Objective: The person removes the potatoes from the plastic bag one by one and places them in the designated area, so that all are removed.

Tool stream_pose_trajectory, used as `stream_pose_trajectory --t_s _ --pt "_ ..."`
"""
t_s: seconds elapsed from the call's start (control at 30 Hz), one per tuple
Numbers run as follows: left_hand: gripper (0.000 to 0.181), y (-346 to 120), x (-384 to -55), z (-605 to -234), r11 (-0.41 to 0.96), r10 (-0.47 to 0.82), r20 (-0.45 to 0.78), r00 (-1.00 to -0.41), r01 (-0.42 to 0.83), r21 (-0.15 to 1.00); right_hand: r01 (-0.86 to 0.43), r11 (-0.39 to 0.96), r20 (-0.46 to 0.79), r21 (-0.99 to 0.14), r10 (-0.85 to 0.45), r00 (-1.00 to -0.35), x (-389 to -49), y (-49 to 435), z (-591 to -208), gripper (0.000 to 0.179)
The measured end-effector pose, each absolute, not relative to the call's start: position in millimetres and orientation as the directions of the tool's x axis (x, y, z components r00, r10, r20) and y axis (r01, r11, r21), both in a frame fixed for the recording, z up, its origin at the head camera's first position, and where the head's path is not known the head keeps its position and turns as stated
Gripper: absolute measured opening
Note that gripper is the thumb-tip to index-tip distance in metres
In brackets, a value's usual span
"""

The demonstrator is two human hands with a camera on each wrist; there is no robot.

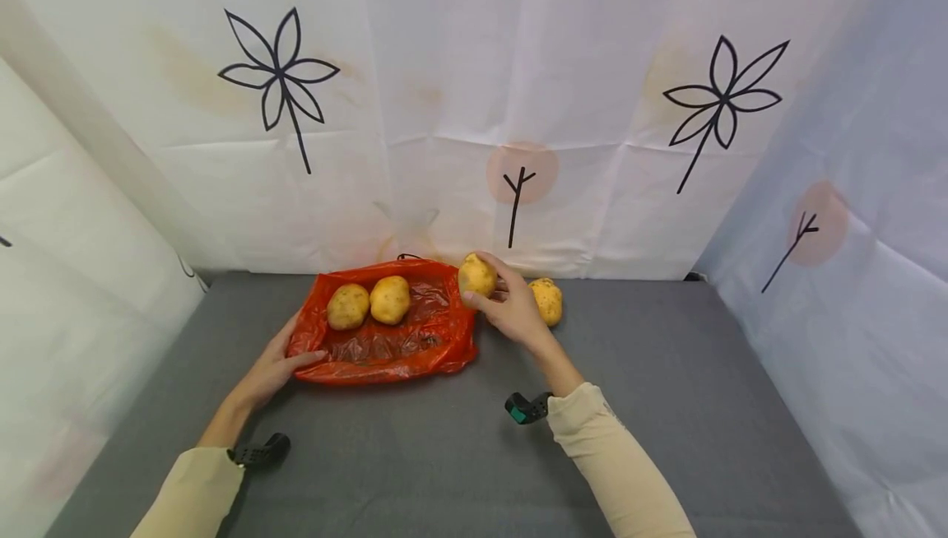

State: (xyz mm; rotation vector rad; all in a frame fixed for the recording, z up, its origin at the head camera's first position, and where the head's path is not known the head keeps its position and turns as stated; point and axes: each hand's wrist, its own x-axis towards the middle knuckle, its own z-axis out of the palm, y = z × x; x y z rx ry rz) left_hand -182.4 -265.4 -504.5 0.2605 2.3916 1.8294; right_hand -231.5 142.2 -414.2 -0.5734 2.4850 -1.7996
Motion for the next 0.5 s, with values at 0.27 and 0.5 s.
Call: stream_pose_trajectory --t_s 0.27,0.5 --pt "0.092 -265.4 -181.0 -503.7 0.243 0.209 0.009 -0.978 0.061 0.968 -0.248 0.295 0.176 -0.923 -0.25 -0.952 -225.9 168.0 -411.5 0.069" --pt "0.092 -265.9 -182.5 -504.5 0.248 0.202 0.001 -0.979 0.052 0.967 -0.249 0.35 0.184 -0.903 -0.208 -0.961 -224.4 189.8 -411.8 0.068"
